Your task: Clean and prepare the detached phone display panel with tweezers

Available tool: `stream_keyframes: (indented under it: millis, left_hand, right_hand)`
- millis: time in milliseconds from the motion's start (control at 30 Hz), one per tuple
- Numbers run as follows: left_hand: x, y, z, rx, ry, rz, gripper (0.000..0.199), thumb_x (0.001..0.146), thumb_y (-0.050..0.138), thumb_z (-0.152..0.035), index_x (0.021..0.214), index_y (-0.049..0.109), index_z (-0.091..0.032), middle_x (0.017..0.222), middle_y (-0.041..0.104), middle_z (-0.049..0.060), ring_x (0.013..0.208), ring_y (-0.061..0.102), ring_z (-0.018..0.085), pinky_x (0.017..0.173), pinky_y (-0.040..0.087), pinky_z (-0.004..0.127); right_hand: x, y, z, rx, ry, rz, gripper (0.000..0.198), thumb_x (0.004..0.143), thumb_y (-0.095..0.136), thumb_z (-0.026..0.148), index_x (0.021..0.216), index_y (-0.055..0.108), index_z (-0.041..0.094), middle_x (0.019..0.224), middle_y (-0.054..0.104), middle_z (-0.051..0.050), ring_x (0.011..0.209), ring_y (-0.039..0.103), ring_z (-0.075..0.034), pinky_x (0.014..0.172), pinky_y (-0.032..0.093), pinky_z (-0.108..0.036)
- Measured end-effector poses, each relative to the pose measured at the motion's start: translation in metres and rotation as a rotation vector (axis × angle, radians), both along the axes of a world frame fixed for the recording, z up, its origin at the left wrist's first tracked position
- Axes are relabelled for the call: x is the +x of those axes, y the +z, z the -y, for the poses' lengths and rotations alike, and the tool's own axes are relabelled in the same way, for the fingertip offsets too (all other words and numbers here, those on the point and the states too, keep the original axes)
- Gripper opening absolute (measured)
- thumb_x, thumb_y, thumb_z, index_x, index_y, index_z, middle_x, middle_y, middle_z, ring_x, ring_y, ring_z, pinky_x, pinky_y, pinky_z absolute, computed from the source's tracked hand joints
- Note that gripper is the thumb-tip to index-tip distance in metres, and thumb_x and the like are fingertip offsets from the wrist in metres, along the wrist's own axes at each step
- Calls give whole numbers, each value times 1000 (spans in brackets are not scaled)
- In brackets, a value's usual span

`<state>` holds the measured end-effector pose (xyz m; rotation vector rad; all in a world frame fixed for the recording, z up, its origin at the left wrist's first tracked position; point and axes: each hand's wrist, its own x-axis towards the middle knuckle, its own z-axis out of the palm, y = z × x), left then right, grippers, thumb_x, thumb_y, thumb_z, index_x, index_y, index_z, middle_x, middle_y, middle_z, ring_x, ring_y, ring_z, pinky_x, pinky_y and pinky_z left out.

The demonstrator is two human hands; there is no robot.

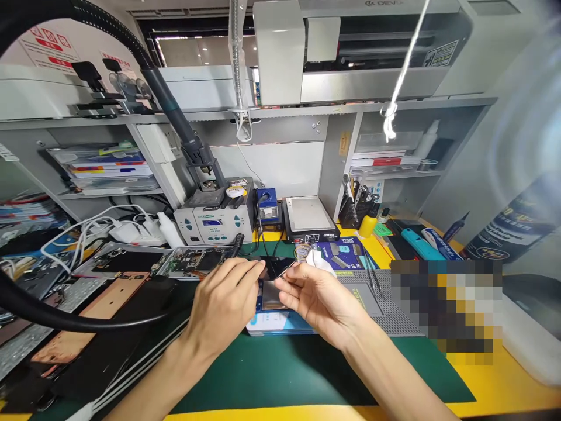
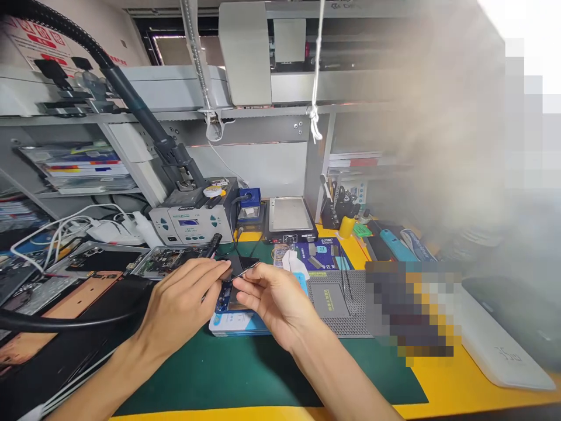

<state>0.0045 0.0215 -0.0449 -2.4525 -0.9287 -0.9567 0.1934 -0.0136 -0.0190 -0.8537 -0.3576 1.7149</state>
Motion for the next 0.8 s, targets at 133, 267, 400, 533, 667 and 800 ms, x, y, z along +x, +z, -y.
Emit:
stream_keyframes:
  millis: [133,267,400,533,667,800]
  left_hand:
    - [2,-1,-3,17,-8,19,34,87,55,-3,116,69,-12,107,77,10,95,69,25,84,58,41]
    - [7,-5,-5,15,-9,26,36,85,55,-2,116,70,-11,107,77,10,94,69,26,84,58,41]
    - [12,-8,-4,18,1,40,35,84,56,-2,115,71,-11,107,77,11,95,69,27,84,57,41]
    - [15,-8,-3,24,8,38,36,84,56,-2,115,72,-12,107,78,11,94,69,27,82,56,41]
    - [17,-7,-4,30,12,40,35,84,56,-3,114,72,-11,106,78,11,93,70,28,81,56,41]
    - [16,-8,-3,24,10,41,35,84,56,-3,114,72,-11,106,77,11,94,69,28,83,56,41]
  right_hand:
    - [-3,-1,1,-13,-11,-12,11,65,72,7,64,66,16,67,67,2,71,72,-13,64,57,-22]
    - [-5,-2,3,-14,-26,-15,10,66,70,6,64,67,15,67,67,1,71,71,-14,64,58,-22]
    - [-4,-1,4,2,-35,-14,12,66,69,5,61,66,15,67,66,1,72,70,-14,67,58,-22]
    - [-3,-2,5,19,-29,-21,14,66,69,4,60,64,16,65,65,1,70,67,-13,66,57,-22]
    - [-2,-3,5,37,-20,-30,15,66,70,4,60,63,16,64,64,1,70,66,-13,65,57,-22]
    - [-1,-2,5,48,-13,-40,16,66,69,4,59,63,16,64,64,2,70,65,-13,67,57,-23]
